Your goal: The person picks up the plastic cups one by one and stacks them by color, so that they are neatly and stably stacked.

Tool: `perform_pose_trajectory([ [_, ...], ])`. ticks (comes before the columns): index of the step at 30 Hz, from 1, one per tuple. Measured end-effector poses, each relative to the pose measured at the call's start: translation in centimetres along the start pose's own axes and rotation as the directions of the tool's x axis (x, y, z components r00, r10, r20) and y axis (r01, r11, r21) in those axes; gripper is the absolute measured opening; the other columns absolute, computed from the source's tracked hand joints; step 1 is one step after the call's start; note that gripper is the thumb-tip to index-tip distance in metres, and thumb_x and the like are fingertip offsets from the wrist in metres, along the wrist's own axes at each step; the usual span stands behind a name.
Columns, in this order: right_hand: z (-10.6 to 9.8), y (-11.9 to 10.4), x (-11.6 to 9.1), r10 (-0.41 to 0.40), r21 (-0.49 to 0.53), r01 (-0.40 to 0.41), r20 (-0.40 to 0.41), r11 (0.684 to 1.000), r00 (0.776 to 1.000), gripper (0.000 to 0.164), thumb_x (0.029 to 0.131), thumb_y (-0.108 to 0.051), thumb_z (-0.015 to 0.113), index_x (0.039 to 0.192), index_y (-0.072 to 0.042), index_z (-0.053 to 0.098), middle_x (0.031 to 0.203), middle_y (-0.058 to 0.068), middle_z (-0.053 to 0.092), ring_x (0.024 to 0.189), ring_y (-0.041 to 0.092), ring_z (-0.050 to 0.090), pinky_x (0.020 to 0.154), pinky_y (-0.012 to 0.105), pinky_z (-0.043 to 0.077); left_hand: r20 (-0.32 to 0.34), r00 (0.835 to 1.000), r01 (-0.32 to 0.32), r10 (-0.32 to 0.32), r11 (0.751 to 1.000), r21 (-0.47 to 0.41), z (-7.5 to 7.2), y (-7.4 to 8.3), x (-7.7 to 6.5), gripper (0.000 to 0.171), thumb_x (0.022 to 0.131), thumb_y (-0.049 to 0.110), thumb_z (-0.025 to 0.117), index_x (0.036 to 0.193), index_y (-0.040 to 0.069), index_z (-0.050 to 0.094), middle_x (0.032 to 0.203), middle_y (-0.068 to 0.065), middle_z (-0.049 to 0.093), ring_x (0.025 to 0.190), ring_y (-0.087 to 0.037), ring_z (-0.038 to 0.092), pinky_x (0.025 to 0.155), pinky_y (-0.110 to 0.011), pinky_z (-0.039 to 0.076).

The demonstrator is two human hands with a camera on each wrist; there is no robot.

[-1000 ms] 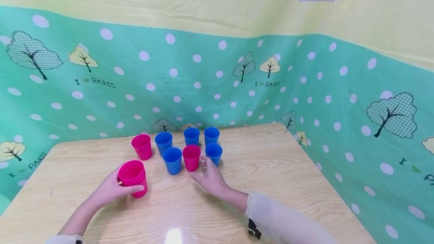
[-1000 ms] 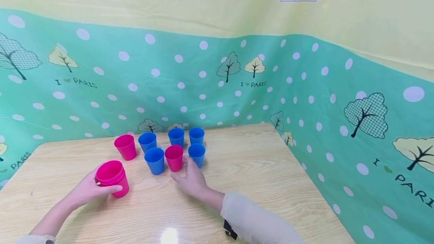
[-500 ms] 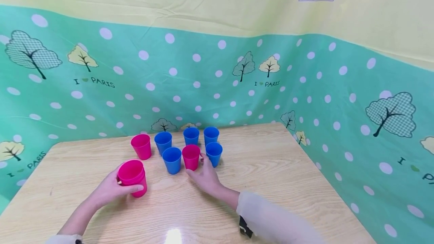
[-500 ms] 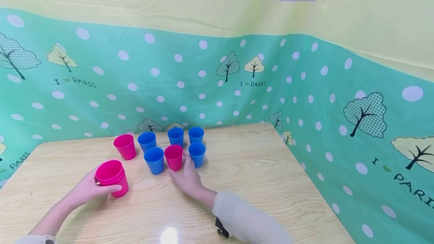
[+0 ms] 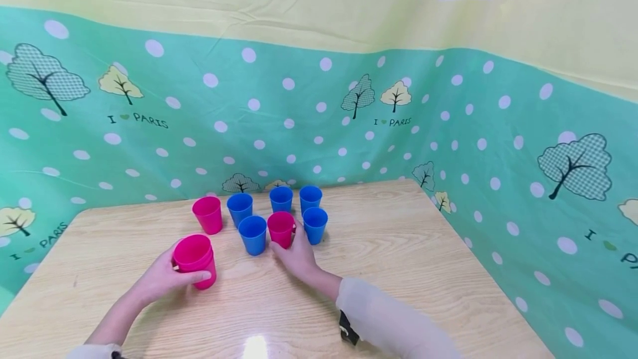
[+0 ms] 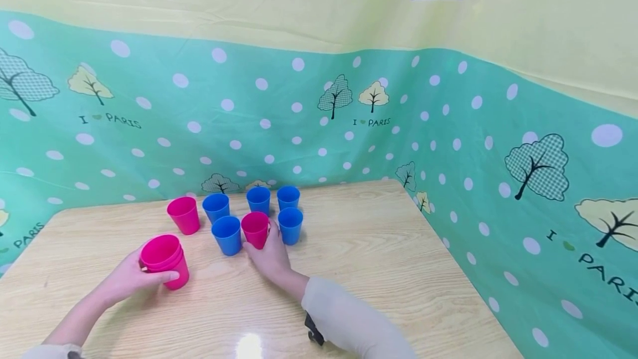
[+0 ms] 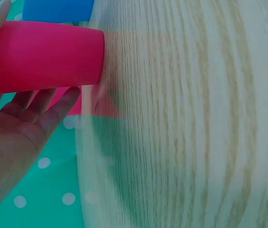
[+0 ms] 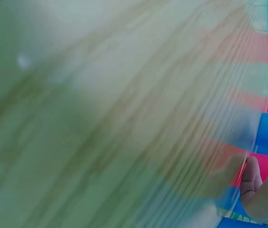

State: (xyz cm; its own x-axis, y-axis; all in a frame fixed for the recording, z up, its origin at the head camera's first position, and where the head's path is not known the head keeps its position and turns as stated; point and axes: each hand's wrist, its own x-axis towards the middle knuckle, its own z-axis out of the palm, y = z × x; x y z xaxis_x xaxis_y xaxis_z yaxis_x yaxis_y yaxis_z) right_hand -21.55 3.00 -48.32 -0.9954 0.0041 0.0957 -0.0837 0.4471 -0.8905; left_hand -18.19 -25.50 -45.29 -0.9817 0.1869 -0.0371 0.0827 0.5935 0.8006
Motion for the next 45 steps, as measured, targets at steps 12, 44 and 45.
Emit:
perform_pose_trajectory([
  [12,0.6,0.4,1.0,0.021,0.012,-0.021,-0.03,1.0,0.999,0.082,0.081,-0.03,0.072,0.144,-0.01,0.024,0.134,0.005,0.048,0.123,0.023,0.047,0.097,0.041,0.048,0.005,1.0,-0.001,0.001,1.0,-0.001,0.0,0.2,0.1,0.08,0.076,0.031,0.077,0.136,0.0,0.035,0.121,-0.018,0.057,0.108,-0.031,0.055,0.081,-0.033,0.049],
  [44,0.2,-0.1,0.8,0.007,-0.01,-0.008,-0.049,1.0,0.999,0.072,0.08,-0.028,0.073,0.138,-0.008,0.034,0.128,0.006,0.053,0.118,0.023,0.051,0.094,0.041,0.049,-0.004,1.0,-0.013,0.013,1.0,0.006,-0.1,-0.1,0.1,0.078,0.075,0.03,0.078,0.136,0.002,0.038,0.12,-0.016,0.059,0.09,0.011,0.05,0.081,-0.031,0.048],
  [45,0.2,-0.1,0.8,0.01,-0.01,-0.01,-0.047,1.0,0.999,0.072,0.081,-0.029,0.073,0.138,-0.009,0.034,0.128,0.006,0.053,0.118,0.023,0.051,0.094,0.04,0.049,-0.004,1.0,-0.013,0.013,1.0,0.004,-0.1,-0.1,0.1,0.078,0.075,0.029,0.078,0.136,0.002,0.038,0.12,-0.017,0.059,0.089,0.013,0.049,0.081,-0.031,0.048],
])
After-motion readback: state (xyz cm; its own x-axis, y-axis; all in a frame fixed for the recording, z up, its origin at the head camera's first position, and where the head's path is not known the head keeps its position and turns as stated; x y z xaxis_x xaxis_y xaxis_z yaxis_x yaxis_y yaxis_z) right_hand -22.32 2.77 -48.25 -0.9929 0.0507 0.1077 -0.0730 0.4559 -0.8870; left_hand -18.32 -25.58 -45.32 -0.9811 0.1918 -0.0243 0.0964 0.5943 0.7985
